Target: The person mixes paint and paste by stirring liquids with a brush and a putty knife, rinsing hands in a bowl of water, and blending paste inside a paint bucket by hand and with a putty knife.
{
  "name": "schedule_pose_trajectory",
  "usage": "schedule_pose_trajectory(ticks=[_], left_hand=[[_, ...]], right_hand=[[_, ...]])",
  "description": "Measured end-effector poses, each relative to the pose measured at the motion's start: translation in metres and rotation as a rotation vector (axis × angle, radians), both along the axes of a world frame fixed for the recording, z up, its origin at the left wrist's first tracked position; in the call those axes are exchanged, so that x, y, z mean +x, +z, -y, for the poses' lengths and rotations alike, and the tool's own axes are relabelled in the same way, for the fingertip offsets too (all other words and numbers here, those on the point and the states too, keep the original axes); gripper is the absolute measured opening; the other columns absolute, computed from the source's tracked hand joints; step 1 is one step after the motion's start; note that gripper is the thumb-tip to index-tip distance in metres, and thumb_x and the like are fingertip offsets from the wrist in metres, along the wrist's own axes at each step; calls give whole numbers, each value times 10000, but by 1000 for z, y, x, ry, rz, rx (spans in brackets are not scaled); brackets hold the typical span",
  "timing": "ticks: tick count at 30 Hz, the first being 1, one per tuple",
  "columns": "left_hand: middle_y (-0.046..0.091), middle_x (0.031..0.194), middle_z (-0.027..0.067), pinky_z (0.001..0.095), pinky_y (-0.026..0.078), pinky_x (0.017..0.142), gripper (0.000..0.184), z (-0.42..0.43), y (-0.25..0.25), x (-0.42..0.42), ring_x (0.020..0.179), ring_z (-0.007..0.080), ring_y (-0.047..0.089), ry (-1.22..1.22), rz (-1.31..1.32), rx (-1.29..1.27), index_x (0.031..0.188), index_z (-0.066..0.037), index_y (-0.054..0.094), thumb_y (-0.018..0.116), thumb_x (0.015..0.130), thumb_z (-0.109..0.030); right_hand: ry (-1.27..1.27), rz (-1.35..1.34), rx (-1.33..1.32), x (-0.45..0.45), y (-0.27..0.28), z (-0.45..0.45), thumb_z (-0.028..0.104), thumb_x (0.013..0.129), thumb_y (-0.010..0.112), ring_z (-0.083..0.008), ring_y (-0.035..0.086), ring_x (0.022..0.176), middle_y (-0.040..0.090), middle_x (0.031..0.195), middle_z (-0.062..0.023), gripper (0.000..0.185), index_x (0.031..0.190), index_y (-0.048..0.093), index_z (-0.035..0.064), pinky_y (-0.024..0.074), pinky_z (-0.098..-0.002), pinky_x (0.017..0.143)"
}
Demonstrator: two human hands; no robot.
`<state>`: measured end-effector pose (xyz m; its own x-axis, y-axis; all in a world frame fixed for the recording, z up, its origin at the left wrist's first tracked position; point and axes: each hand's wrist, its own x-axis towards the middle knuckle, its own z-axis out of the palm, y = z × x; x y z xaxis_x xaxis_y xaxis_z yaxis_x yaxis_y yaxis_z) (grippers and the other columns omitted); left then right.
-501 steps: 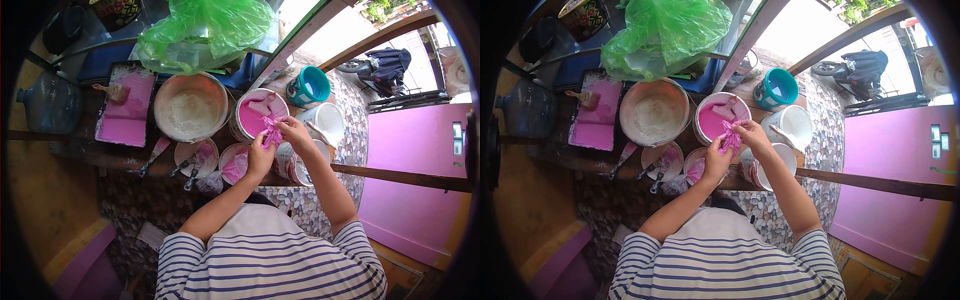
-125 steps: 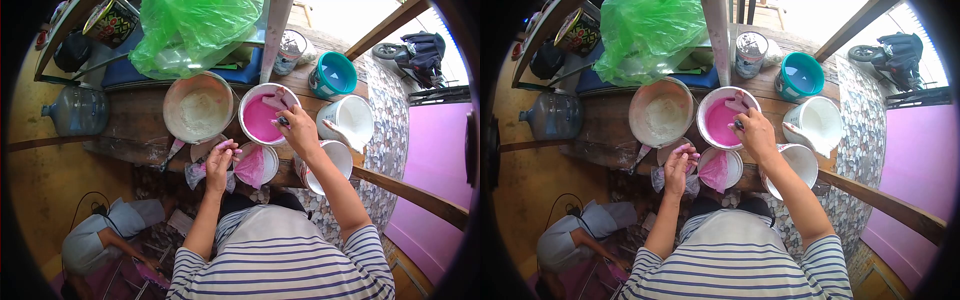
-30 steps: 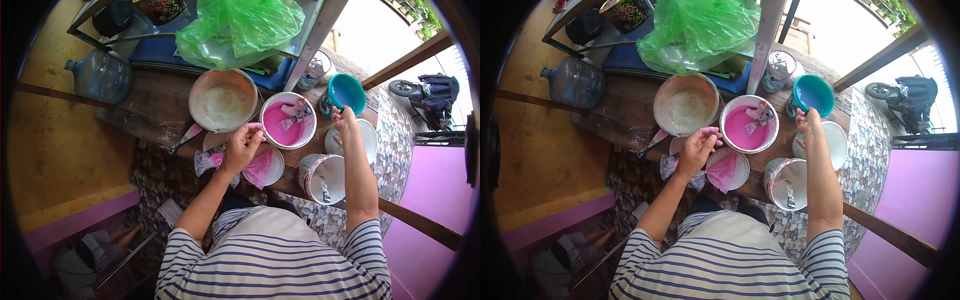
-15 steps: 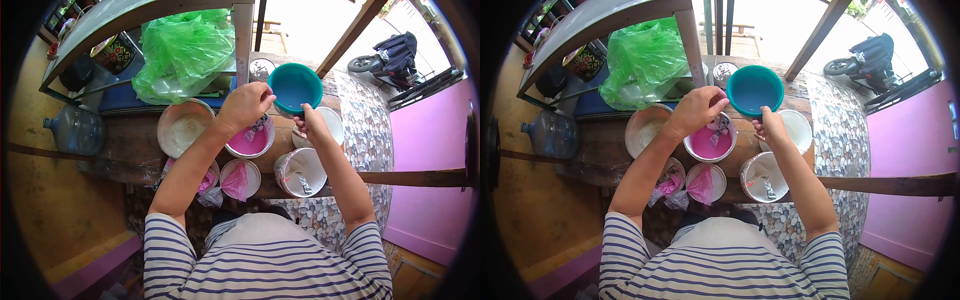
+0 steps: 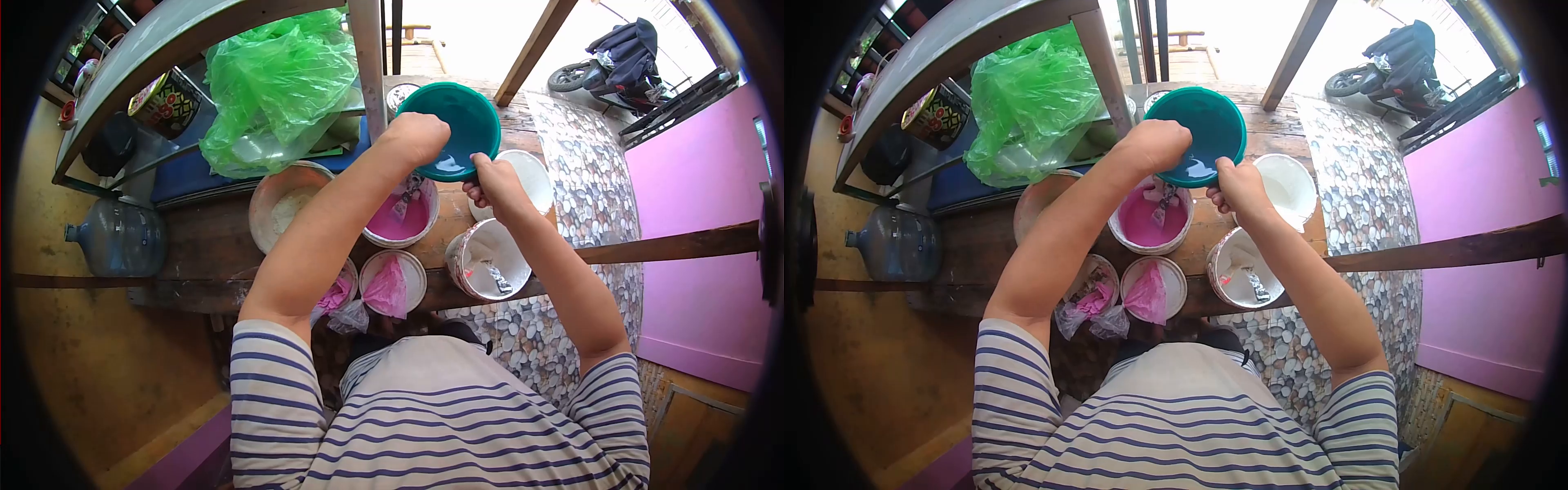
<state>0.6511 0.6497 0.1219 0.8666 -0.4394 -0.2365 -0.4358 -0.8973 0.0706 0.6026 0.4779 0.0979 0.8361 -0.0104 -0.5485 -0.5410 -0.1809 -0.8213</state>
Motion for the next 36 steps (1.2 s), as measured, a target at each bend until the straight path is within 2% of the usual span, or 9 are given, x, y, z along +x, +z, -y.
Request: schedule_pose_trajectory(ticks=[8, 11, 17, 22, 26, 29, 32, 34, 36], left_hand=[[732, 1121, 140, 370, 583, 855, 256, 3, -3, -6, 1031, 294, 715, -23, -71, 79, 1050, -80, 772, 590, 873, -116], [729, 1049, 182, 415, 579, 837, 222, -5, -5, -11, 982, 337, 709, -46, -72, 23, 977, -60, 764, 575, 866, -92], [706, 1107, 188, 448, 559, 876, 237, -13, -25, -14, 1017, 349, 691, -57, 14, -211, 1052, -64, 732, 553, 930, -159], [710, 1053, 192, 449, 554, 889, 285, -11, -6, -20, 1017, 366, 688, -104, -132, -92, 1183, -79, 667, 538, 929, -89], [712, 1076, 198, 453, 551, 891, 295, -20, -28, -9, 1002, 384, 686, -186, -131, 13, 1203, -71, 649, 492, 956, -109], [720, 1049, 190, 452, 557, 878, 265, -22, -48, -11, 961, 398, 692, -100, 168, -289, 1125, -73, 682, 486, 949, -104], [717, 1051, 183, 457, 556, 877, 241, -15, -34, -7, 966, 391, 690, 1, 10, -328, 1075, -80, 695, 511, 920, -75], [669, 1238, 174, 431, 554, 911, 313, -9, -14, -6, 1103, 341, 666, -10, -153, -137, 1204, -122, 681, 534, 928, -111], [663, 1244, 165, 432, 556, 902, 326, -6, -2, -6, 1101, 344, 665, -35, -166, -96, 1207, -136, 684, 549, 915, -90]], right_hand=[[5, 34, -21, -10, 0, -6, 328, 996, 515, -148, 510, 442, 606, 611, -104, 465, 719, 627, -28, 408, -303, 404], [-3, 39, -26, -10, -1, -6, 331, 993, 518, -150, 516, 436, 604, 604, -103, 471, 712, 626, -31, 417, -302, 400], [6, 70, -17, -15, -3, -8, 340, 989, 524, -153, 531, 426, 605, 587, -98, 474, 710, 630, -29, 431, -291, 391], [19, 75, -18, -17, -6, -8, 295, 977, 493, -157, 557, 460, 634, 641, -124, 447, 733, 628, -54, 453, -298, 409], [37, 82, -28, -17, -10, -9, 303, 983, 494, -160, 555, 454, 632, 634, -124, 456, 733, 630, -54, 456, -300, 410], [16, 97, 1, -18, -11, -10, 301, 984, 498, -164, 555, 452, 630, 629, -126, 457, 730, 631, -55, 455, -300, 409], [10, 96, 3, -18, -10, -10, 294, 983, 497, -164, 556, 453, 631, 629, -126, 452, 727, 630, -53, 455, -301, 408], [10, 98, 8, -18, -11, -11, 292, 984, 496, -162, 555, 452, 630, 628, -125, 450, 725, 630, -51, 454, -300, 407], [7, 98, 12, -18, -11, -10, 291, 985, 495, -161, 554, 451, 629, 627, -123, 448, 724, 629, -48, 453, -299, 406]])
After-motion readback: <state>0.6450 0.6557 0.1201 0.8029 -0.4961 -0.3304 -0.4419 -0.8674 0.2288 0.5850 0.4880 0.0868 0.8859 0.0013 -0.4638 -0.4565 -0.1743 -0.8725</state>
